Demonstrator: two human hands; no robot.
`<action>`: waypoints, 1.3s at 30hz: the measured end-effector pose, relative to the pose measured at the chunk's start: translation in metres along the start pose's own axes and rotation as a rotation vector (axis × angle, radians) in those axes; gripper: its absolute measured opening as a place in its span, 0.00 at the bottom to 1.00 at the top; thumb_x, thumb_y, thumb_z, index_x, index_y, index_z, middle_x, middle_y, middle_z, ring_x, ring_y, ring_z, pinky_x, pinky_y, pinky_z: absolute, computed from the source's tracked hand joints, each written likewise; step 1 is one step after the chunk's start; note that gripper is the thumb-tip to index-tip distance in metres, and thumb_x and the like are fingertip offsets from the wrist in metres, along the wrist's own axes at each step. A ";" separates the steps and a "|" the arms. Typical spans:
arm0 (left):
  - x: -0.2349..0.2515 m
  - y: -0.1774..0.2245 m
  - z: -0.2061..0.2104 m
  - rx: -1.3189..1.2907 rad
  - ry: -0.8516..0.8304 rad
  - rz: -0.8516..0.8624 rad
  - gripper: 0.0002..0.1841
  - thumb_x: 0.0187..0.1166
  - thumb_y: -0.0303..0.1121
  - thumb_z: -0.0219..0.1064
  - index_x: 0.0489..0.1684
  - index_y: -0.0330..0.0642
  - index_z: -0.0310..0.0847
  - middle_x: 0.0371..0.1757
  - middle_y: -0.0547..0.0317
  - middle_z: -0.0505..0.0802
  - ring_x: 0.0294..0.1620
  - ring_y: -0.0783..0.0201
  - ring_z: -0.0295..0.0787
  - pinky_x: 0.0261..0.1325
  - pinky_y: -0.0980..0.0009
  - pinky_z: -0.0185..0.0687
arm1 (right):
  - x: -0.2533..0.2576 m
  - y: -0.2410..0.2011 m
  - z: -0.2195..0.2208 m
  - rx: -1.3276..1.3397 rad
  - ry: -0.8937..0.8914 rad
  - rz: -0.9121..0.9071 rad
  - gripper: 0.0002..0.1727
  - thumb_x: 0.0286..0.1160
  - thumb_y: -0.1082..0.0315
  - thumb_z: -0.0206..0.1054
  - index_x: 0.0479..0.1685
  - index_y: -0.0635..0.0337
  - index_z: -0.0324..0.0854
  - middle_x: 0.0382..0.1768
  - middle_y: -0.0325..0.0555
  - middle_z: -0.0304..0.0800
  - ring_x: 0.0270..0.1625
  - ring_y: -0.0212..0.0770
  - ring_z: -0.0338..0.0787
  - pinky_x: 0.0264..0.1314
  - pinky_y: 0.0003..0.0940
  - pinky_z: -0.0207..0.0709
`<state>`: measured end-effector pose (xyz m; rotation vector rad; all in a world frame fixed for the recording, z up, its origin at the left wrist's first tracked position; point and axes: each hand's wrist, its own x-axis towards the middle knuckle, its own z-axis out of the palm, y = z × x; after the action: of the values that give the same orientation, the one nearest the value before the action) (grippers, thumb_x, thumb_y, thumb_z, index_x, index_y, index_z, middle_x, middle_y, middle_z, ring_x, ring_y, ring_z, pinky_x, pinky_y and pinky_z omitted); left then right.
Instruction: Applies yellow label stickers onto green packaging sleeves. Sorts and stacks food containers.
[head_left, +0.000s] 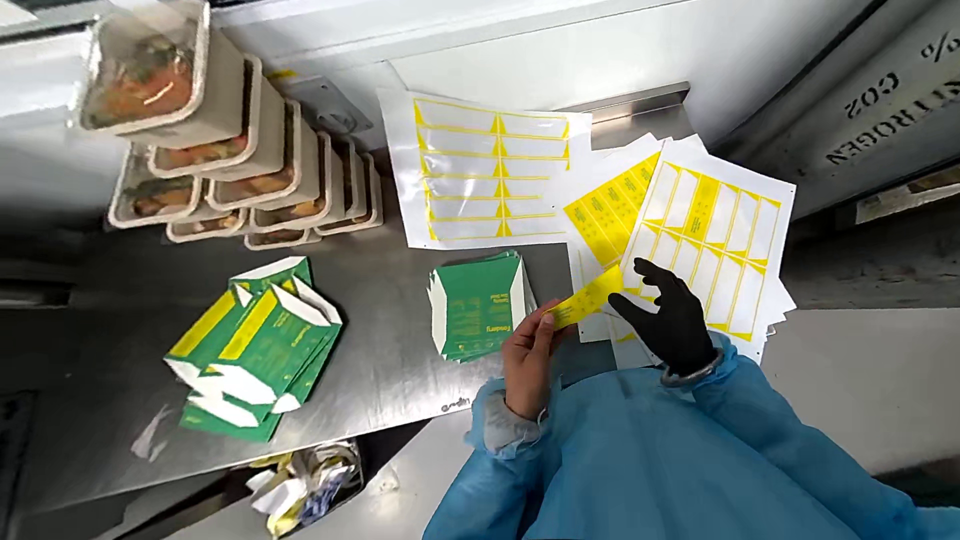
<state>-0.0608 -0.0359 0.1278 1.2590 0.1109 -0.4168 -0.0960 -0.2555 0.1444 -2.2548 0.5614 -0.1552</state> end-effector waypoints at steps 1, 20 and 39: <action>-0.003 0.003 -0.008 0.002 0.004 0.008 0.15 0.90 0.27 0.57 0.66 0.33 0.85 0.63 0.43 0.92 0.58 0.49 0.94 0.65 0.53 0.90 | 0.002 -0.003 0.004 0.028 -0.028 0.017 0.38 0.64 0.36 0.77 0.71 0.50 0.84 0.60 0.45 0.92 0.57 0.45 0.91 0.53 0.51 0.86; 0.051 0.033 -0.133 0.356 0.385 0.239 0.15 0.84 0.33 0.69 0.66 0.44 0.88 0.52 0.60 0.95 0.47 0.67 0.92 0.55 0.67 0.89 | 0.007 -0.090 0.120 0.244 -0.088 0.006 0.06 0.77 0.59 0.73 0.42 0.50 0.90 0.28 0.36 0.91 0.26 0.32 0.86 0.28 0.34 0.81; 0.154 -0.033 -0.167 0.674 0.774 0.229 0.25 0.69 0.35 0.83 0.58 0.40 0.74 0.41 0.60 0.95 0.42 0.70 0.93 0.49 0.71 0.88 | 0.062 -0.066 0.235 0.032 -0.080 0.269 0.12 0.74 0.55 0.73 0.40 0.54 0.90 0.31 0.41 0.93 0.34 0.39 0.91 0.39 0.46 0.85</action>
<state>0.0931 0.0747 -0.0014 2.0248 0.5067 0.2858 0.0485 -0.0852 0.0283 -2.1207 0.8053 0.0610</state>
